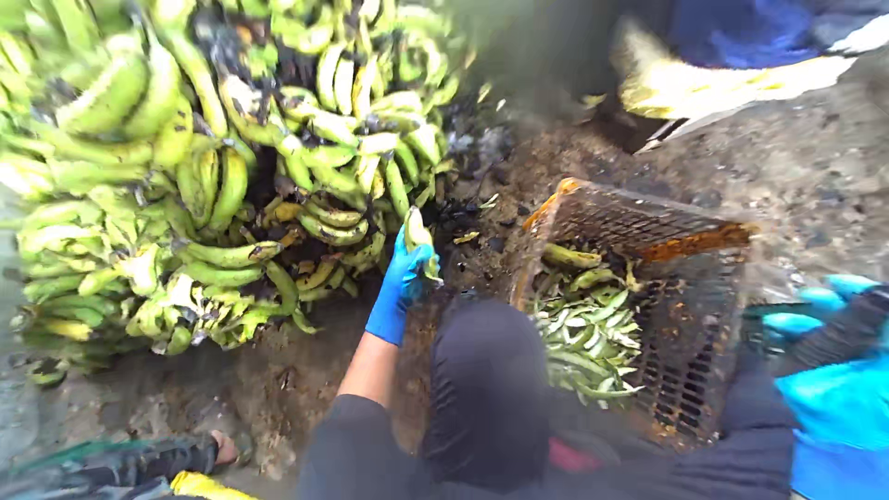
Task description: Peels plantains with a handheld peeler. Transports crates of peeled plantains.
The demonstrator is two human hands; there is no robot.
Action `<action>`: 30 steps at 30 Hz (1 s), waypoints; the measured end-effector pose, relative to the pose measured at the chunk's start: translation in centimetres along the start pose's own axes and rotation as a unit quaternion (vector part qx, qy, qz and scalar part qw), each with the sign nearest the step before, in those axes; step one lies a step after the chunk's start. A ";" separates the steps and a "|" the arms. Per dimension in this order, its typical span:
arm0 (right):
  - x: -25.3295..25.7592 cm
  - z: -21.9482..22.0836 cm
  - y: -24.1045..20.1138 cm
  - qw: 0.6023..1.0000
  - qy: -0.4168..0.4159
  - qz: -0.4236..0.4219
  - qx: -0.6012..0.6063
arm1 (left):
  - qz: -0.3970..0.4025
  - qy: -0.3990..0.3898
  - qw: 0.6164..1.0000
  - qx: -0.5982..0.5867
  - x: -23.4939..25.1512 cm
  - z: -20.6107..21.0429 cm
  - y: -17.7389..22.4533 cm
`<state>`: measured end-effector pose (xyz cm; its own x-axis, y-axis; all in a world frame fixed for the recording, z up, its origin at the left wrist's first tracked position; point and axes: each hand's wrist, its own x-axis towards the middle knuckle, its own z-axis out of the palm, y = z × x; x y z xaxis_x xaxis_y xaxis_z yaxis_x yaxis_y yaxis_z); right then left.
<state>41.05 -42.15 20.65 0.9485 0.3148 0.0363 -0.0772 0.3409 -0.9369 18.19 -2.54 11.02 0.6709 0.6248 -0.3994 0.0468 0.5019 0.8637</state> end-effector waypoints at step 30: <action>-8.1 4.9 2.2 0.972 0.039 -0.022 -0.231 | 0.322 -0.226 0.914 0.095 -10.7 27.4 -1.2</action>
<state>31.72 -39.59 19.97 0.9698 0.2339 0.0694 0.0922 -0.0877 -0.9919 31.25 -26.19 22.62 0.8400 0.4211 0.3422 -0.3676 -0.0222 0.9297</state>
